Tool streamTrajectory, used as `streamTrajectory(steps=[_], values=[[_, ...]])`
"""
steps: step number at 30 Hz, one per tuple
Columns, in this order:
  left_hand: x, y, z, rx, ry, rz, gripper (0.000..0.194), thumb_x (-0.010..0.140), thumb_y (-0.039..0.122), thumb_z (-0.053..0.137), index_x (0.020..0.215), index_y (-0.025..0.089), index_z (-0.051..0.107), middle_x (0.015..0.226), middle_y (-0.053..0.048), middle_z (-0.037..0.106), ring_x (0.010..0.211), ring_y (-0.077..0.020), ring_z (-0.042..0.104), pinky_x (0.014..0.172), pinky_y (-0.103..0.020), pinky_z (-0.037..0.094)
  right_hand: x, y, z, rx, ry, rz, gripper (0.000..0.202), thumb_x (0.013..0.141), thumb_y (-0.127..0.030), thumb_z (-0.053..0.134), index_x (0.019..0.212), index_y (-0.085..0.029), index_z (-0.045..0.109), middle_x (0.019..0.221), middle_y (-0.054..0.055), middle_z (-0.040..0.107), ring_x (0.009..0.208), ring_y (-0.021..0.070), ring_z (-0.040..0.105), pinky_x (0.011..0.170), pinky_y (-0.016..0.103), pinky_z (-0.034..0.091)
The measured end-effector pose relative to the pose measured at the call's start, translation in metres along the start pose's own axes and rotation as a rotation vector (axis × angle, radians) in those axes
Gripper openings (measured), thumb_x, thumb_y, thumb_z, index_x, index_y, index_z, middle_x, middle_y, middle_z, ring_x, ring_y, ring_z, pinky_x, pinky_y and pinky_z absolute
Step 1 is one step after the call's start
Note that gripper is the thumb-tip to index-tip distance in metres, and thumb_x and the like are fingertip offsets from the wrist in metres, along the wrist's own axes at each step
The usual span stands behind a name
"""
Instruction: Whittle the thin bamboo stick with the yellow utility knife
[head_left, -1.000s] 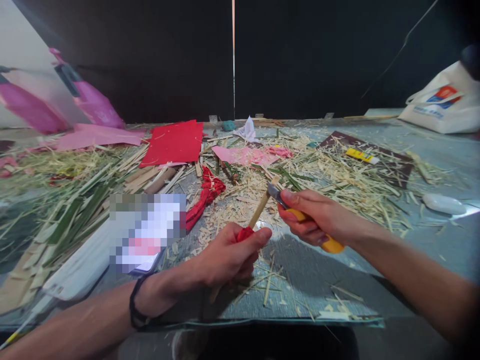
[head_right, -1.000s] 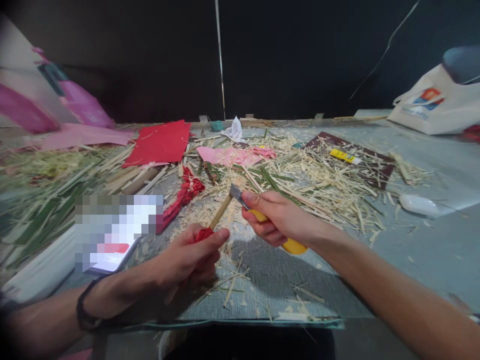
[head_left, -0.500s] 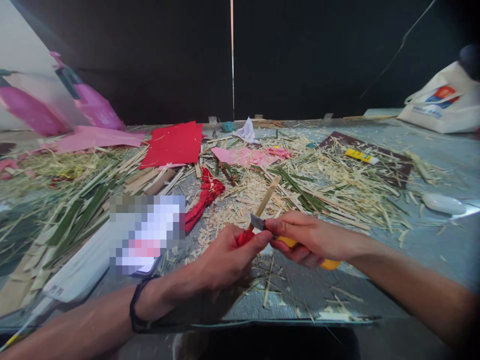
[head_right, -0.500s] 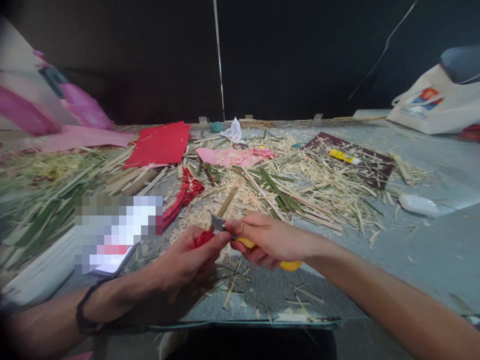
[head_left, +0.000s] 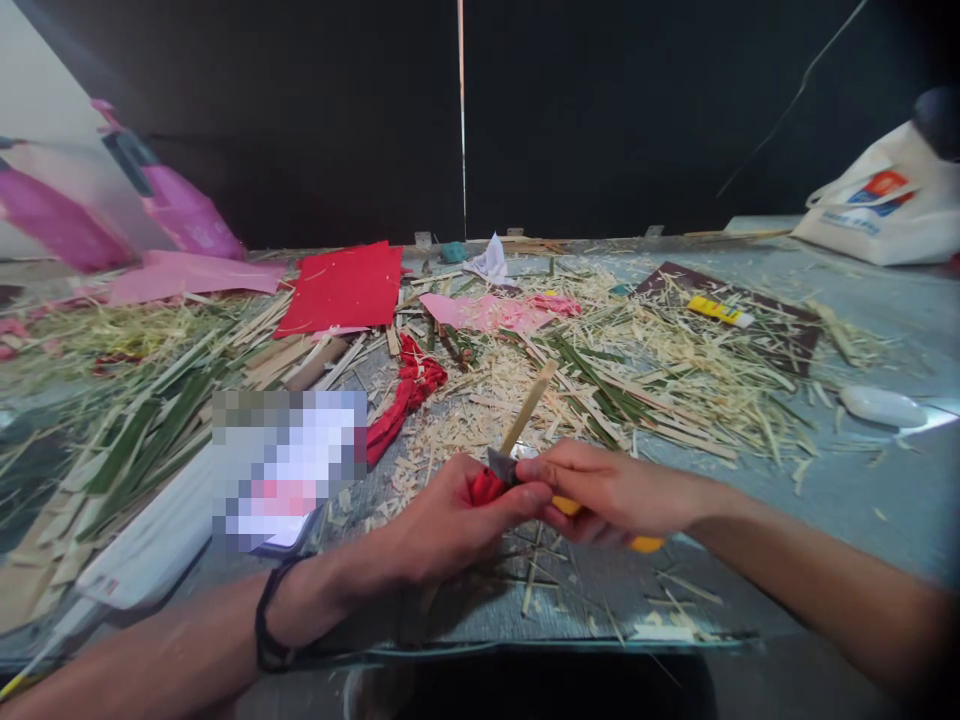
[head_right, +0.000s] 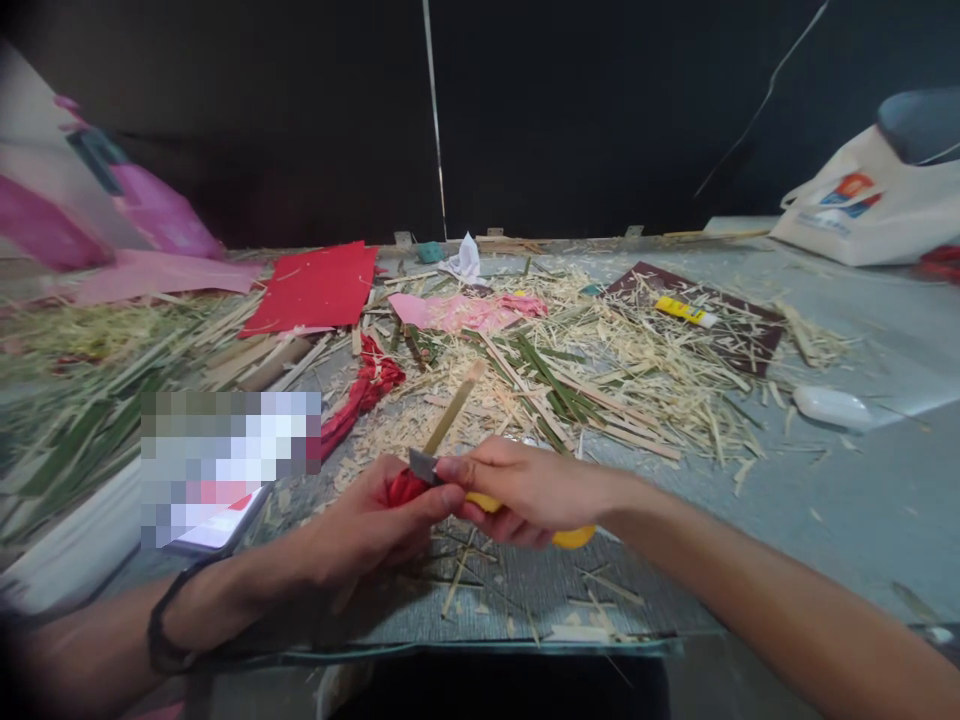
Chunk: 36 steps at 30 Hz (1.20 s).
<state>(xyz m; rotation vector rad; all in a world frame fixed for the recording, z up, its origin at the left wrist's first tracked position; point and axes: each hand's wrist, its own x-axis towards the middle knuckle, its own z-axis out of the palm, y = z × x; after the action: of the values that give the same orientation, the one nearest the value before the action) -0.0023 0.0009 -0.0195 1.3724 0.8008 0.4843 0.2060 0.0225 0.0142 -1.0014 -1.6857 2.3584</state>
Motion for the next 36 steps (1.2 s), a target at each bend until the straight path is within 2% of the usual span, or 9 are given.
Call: streamTrajectory(steps=[6, 11, 15, 17, 22, 25, 28, 31, 36], values=[[0.0, -0.002, 0.003, -0.002, 0.042, -0.017, 0.054, 0.091, 0.066, 0.056, 0.066, 0.019, 0.05, 0.044, 0.011, 0.031, 0.038, -0.0053, 0.024, 0.038, -0.021, 0.016, 0.0, -0.001, 0.001, 0.038, 0.023, 0.02, 0.053, 0.095, -0.067, 0.053, 0.073, -0.02, 0.044, 0.05, -0.012, 0.024, 0.039, 0.0038, 0.015, 0.032, 0.012, 0.016], [0.002, -0.006, 0.004, -0.12, 0.075, -0.052, 0.065, 0.091, 0.068, 0.054, 0.051, 0.022, 0.033, 0.04, 0.009, 0.03, 0.035, -0.004, 0.023, 0.036, -0.022, 0.015, -0.009, -0.003, -0.016, 0.092, 0.308, -0.165, 0.055, 0.096, -0.067, 0.052, 0.07, -0.02, 0.041, 0.051, -0.01, 0.027, 0.039, 0.0037, 0.017, 0.033, 0.013, 0.016], [0.002, -0.007, 0.004, -0.21, 0.031, -0.045, 0.064, 0.091, 0.065, 0.057, 0.05, 0.022, 0.033, 0.039, 0.01, 0.028, 0.034, -0.004, 0.022, 0.036, -0.023, 0.016, -0.012, -0.005, -0.023, 0.082, 0.341, -0.182, 0.055, 0.098, -0.065, 0.05, 0.068, -0.02, 0.039, 0.051, -0.01, 0.023, 0.04, 0.0041, 0.015, 0.034, 0.014, 0.016], [0.0, -0.006, 0.004, -0.179, 0.042, -0.048, 0.063, 0.09, 0.065, 0.058, 0.051, 0.022, 0.034, 0.04, 0.01, 0.029, 0.035, -0.0042, 0.022, 0.037, -0.023, 0.016, -0.009, -0.005, -0.018, 0.064, 0.302, -0.174, 0.056, 0.097, -0.068, 0.049, 0.069, -0.02, 0.041, 0.051, -0.011, 0.023, 0.04, 0.004, 0.015, 0.034, 0.013, 0.015], [-0.002, 0.0, 0.003, -0.014, -0.006, -0.054, 0.059, 0.091, 0.065, 0.058, 0.056, 0.019, 0.045, 0.043, 0.009, 0.032, 0.039, -0.0051, 0.023, 0.037, -0.023, 0.014, 0.002, 0.0, 0.002, -0.003, 0.023, -0.001, 0.055, 0.095, -0.07, 0.051, 0.072, -0.02, 0.042, 0.053, -0.01, 0.029, 0.039, 0.0037, 0.018, 0.032, 0.013, 0.016], [0.0, -0.001, 0.003, -0.04, 0.026, -0.049, 0.052, 0.09, 0.064, 0.06, 0.065, 0.019, 0.052, 0.043, 0.011, 0.032, 0.038, -0.0053, 0.023, 0.037, -0.022, 0.015, 0.003, 0.001, 0.003, 0.024, -0.009, 0.045, 0.053, 0.096, -0.068, 0.049, 0.074, -0.021, 0.043, 0.052, -0.011, 0.026, 0.04, 0.0044, 0.015, 0.032, 0.013, 0.015], [0.003, -0.002, 0.006, -0.124, 0.074, -0.047, 0.059, 0.087, 0.068, 0.061, 0.056, 0.021, 0.043, 0.041, 0.011, 0.03, 0.036, -0.0044, 0.022, 0.036, -0.022, 0.016, -0.002, -0.002, -0.007, 0.045, 0.15, -0.03, 0.054, 0.096, -0.069, 0.048, 0.073, -0.021, 0.041, 0.051, -0.011, 0.025, 0.04, 0.0046, 0.014, 0.033, 0.013, 0.016], [0.004, 0.0, 0.008, -0.232, 0.051, -0.066, 0.065, 0.084, 0.071, 0.061, 0.051, 0.023, 0.033, 0.039, 0.011, 0.028, 0.034, -0.0035, 0.021, 0.035, -0.021, 0.017, -0.008, -0.007, -0.02, 0.067, 0.339, -0.153, 0.055, 0.097, -0.066, 0.051, 0.069, -0.021, 0.039, 0.052, -0.01, 0.024, 0.041, 0.0044, 0.014, 0.033, 0.014, 0.014], [0.003, 0.001, 0.006, -0.23, 0.021, -0.06, 0.065, 0.087, 0.069, 0.059, 0.049, 0.022, 0.034, 0.037, 0.01, 0.029, 0.033, -0.0034, 0.023, 0.035, -0.021, 0.017, -0.005, -0.004, -0.022, 0.048, 0.343, -0.191, 0.056, 0.097, -0.067, 0.049, 0.068, -0.02, 0.038, 0.052, -0.01, 0.023, 0.041, 0.0045, 0.015, 0.034, 0.014, 0.015]])
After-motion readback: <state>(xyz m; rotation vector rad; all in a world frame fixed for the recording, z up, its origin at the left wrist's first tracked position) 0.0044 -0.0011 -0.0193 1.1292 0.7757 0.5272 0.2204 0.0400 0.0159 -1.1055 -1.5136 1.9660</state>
